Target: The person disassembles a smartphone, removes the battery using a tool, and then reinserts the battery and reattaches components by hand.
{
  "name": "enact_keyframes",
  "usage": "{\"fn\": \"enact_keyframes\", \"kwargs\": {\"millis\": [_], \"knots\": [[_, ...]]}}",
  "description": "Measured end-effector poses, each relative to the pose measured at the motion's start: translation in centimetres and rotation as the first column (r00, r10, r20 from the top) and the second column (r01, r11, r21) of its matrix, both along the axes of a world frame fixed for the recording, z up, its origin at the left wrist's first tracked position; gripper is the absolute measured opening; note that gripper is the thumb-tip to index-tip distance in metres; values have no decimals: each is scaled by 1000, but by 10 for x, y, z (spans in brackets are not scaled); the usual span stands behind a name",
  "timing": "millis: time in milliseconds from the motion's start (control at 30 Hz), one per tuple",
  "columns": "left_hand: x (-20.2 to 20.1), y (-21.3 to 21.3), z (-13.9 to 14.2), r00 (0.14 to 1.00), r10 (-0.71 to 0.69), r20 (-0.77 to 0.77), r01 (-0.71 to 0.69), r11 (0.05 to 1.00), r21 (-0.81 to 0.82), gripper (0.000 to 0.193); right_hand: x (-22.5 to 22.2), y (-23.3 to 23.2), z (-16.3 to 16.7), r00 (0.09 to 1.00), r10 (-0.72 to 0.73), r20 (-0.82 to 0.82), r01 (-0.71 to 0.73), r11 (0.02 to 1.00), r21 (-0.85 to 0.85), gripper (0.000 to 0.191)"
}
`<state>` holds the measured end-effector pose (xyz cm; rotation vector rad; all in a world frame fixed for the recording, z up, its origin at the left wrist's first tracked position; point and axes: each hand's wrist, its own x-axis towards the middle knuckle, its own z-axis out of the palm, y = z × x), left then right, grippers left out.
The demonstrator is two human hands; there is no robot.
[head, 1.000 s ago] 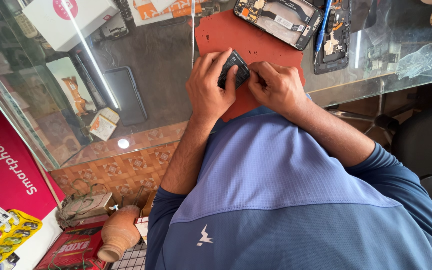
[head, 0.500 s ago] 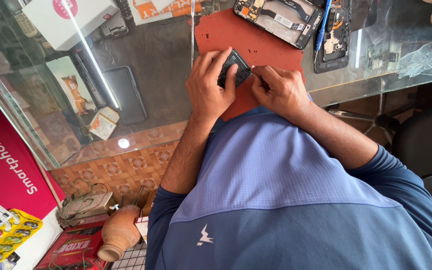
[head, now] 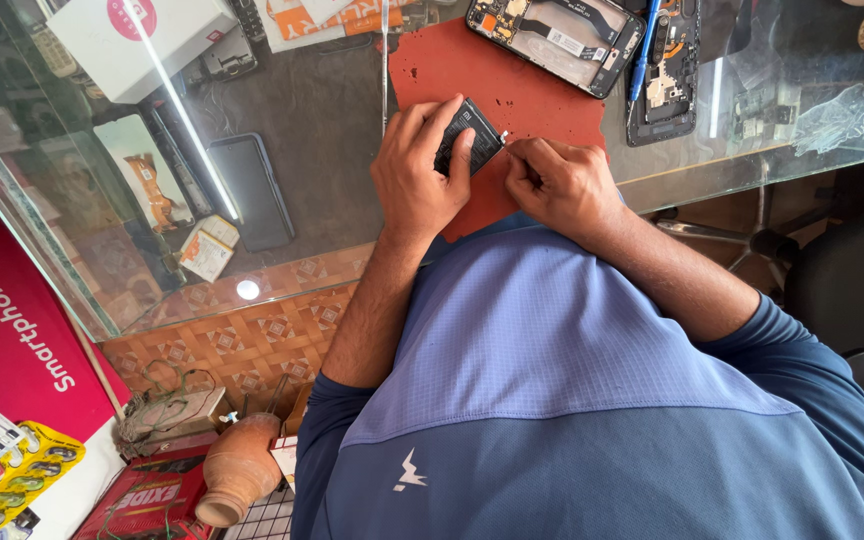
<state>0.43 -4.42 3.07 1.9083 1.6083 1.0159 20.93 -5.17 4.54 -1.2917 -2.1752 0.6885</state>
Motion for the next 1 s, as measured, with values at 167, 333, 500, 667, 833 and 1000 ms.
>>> {"fn": "enact_keyframes", "kwargs": {"millis": [167, 333, 500, 667, 833, 1000], "knots": [[-1, 0, 5, 999, 1, 36, -1, 1000, 1, 31, 9, 0, -4, 999, -41, -34, 44, 994, 96, 12], [-3, 1, 13, 990, 8, 139, -4, 1000, -31, 23, 23, 22, 1, 984, -145, 108, 115, 961, 251, 8], [-7, 0, 24, 928, -36, 372, 65, 996, -67, 14, 15, 23, 20, 985, -98, 144, 49, 950, 309, 19], [-5, -3, 31, 838, -83, 539, 184, 973, -136, 14, 16, 22, 33, 925, -120, -361, -34, 919, -393, 11], [0, -5, 29, 714, -125, 689, 303, 942, -142, 16, 16, 19, 30, 741, -185, -646, -304, 766, -567, 11], [3, -8, 21, 642, -122, 757, 353, 924, -150, 14, 19, 17, 24, 716, -288, -636, -306, 689, -657, 11]]}}
